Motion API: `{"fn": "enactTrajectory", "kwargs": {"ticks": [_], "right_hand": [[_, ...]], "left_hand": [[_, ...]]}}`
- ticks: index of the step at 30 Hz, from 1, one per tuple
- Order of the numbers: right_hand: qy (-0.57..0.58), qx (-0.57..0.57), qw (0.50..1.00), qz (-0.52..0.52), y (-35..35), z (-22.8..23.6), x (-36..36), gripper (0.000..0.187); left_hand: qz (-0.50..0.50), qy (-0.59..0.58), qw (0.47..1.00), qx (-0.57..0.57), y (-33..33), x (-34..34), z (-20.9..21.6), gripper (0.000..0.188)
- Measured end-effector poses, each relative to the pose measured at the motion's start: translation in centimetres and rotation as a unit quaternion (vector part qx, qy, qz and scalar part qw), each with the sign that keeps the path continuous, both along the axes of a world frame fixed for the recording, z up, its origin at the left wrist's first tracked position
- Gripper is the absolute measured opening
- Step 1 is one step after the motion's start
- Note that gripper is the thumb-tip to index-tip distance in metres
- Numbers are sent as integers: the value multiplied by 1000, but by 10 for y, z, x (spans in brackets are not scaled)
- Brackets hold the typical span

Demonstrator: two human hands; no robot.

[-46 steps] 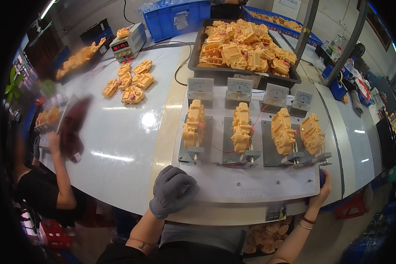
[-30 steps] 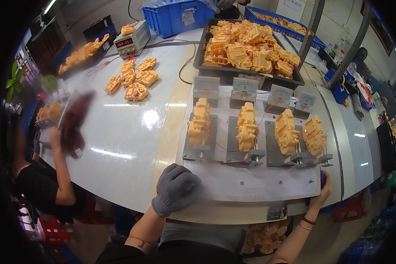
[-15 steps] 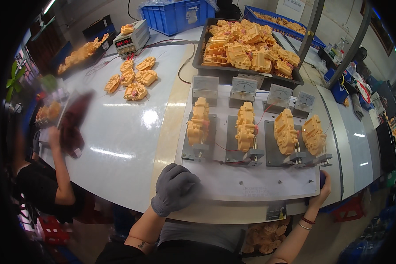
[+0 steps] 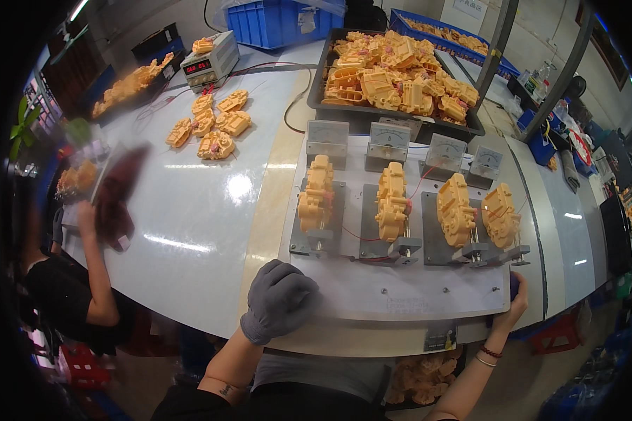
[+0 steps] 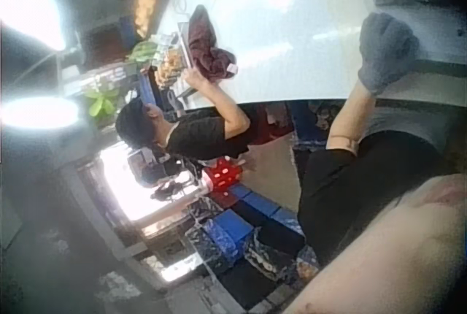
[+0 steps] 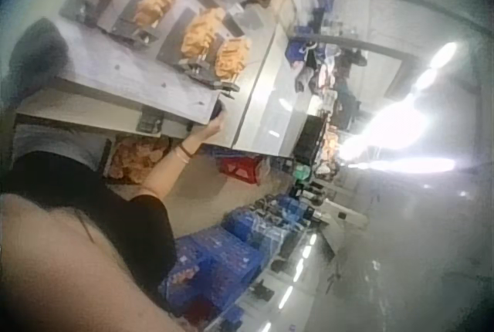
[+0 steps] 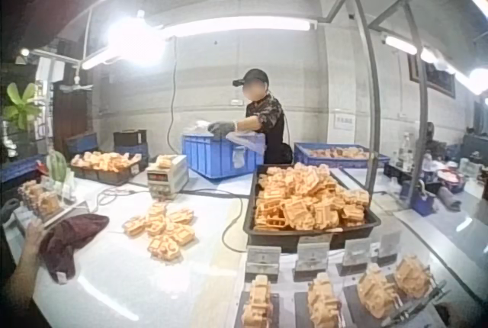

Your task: Testing orange plastic electronic housings using a specialized testing jig and measuring results on meters.

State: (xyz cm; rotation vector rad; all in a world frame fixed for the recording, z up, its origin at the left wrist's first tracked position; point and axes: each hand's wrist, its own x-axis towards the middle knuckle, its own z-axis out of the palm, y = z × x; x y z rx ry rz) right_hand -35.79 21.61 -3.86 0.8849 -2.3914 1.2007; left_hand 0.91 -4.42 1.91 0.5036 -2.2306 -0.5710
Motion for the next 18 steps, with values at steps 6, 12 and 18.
{"fn": "enactTrajectory", "kwargs": {"ticks": [6, 12, 18], "right_hand": [[2, 2, 1000, 3, 2, -2, -3, 44], [9, 8, 1000, -4, 1, -1, -1, 45], [9, 9, 1000, -5, 0, 1, 0, 46]], "left_hand": [[-1, -1, 1000, 0, 0, 0, 1, 18], [-1, -2, 1000, -1, 0, 0, 1, 18], [-1, -7, 1000, -5, 0, 0, 1, 18]]}}
